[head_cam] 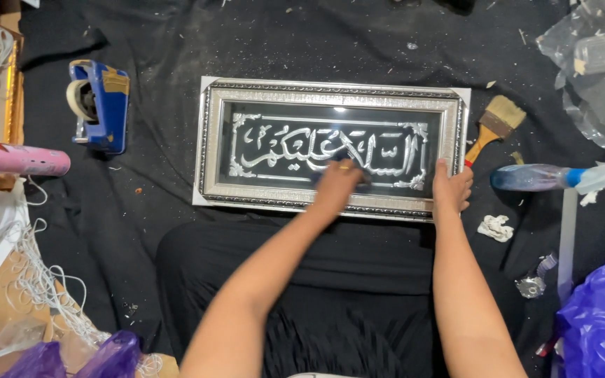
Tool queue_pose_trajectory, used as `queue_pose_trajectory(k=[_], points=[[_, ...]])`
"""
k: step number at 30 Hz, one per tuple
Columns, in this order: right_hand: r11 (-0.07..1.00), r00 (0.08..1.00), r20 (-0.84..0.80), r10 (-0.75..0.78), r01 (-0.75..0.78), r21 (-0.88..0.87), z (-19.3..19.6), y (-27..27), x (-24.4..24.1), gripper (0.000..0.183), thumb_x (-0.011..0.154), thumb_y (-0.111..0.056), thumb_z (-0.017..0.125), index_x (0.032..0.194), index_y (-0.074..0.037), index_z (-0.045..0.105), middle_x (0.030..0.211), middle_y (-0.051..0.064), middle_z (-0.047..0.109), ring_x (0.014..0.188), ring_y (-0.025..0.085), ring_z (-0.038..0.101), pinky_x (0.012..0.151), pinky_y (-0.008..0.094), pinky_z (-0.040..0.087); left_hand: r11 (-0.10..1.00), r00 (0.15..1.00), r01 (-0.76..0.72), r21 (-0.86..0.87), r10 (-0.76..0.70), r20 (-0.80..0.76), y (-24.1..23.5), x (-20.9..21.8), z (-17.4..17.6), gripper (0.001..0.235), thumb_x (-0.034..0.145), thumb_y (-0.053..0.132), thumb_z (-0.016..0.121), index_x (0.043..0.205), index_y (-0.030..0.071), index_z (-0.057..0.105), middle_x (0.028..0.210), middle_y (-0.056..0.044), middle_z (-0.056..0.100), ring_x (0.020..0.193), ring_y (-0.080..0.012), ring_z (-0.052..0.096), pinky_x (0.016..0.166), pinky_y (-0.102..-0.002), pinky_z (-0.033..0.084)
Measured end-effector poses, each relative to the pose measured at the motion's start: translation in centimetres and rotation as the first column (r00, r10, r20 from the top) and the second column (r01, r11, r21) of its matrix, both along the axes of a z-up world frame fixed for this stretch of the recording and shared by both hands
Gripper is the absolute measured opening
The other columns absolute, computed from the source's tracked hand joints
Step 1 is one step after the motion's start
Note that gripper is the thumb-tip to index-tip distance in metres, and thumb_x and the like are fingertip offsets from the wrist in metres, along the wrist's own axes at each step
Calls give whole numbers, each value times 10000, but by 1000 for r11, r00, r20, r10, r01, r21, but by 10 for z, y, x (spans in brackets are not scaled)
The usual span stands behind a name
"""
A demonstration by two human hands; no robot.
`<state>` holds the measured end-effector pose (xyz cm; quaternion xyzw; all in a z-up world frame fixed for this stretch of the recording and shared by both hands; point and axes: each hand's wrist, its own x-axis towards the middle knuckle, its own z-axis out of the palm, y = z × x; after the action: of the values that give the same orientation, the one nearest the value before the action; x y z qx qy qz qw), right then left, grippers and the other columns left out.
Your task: The person wipes the surface of a framed artwork with Arabic calligraphy using a dark cloth. They repeatedly rub the surface to remove dust or smudges, focusing on the central calligraphy and the frame edges.
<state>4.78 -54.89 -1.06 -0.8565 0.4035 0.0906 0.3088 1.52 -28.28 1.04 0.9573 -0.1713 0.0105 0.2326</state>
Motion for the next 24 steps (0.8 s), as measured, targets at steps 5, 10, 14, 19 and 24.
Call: queue_pose_trajectory(k=[5,10,14,19,24], points=[[1000,1000,0,6,-6,7,-5,-3,1,702,1000,-616,538,1466,-127,343,1440,165,425,1331,394,413,1079,581,264,995,998,44,-87,-40,39,-131,8,-49,225,805,149,749,1007,152,650,1113,-103,603,992,-383,650,842,-413,560],[1000,1000,1,5,-5,28,-6,-4,1,683,1012,-615,525,1477,-150,340,1463,146,420,1346,382,411,1093,565,255,970,961,227,-91,-208,183,-126,3,-49,179,835,111,763,983,174,684,1095,-71,629,1030,-362,671,899,-379,551],[1000,999,-25,21,-21,7,-4,-6,-1,644,1022,-583,510,1472,-154,341,1455,142,427,1338,380,429,1083,564,276,976,975,215,-22,-216,-43,-14,8,-8,136,861,133,736,975,207,741,1099,-76,678,1069,-388,675,843,-418,599],[1000,1000,14,19,-19,-4,-9,-5,0,635,1032,-585,513,1470,-152,357,1446,147,439,1324,390,442,1062,573,286,993,915,80,88,-38,-402,145,2,22,140,901,108,694,1017,176,733,1227,-125,673,1147,-429,621,971,-473,541],[1000,999,39,9,-10,8,-5,-4,-2,612,1043,-578,512,1460,-149,382,1436,146,465,1322,384,451,1070,547,278,910,927,-52,411,198,-319,262,-14,12,261,893,21,669,953,270,722,1187,48,627,1125,-328,626,868,-475,598]])
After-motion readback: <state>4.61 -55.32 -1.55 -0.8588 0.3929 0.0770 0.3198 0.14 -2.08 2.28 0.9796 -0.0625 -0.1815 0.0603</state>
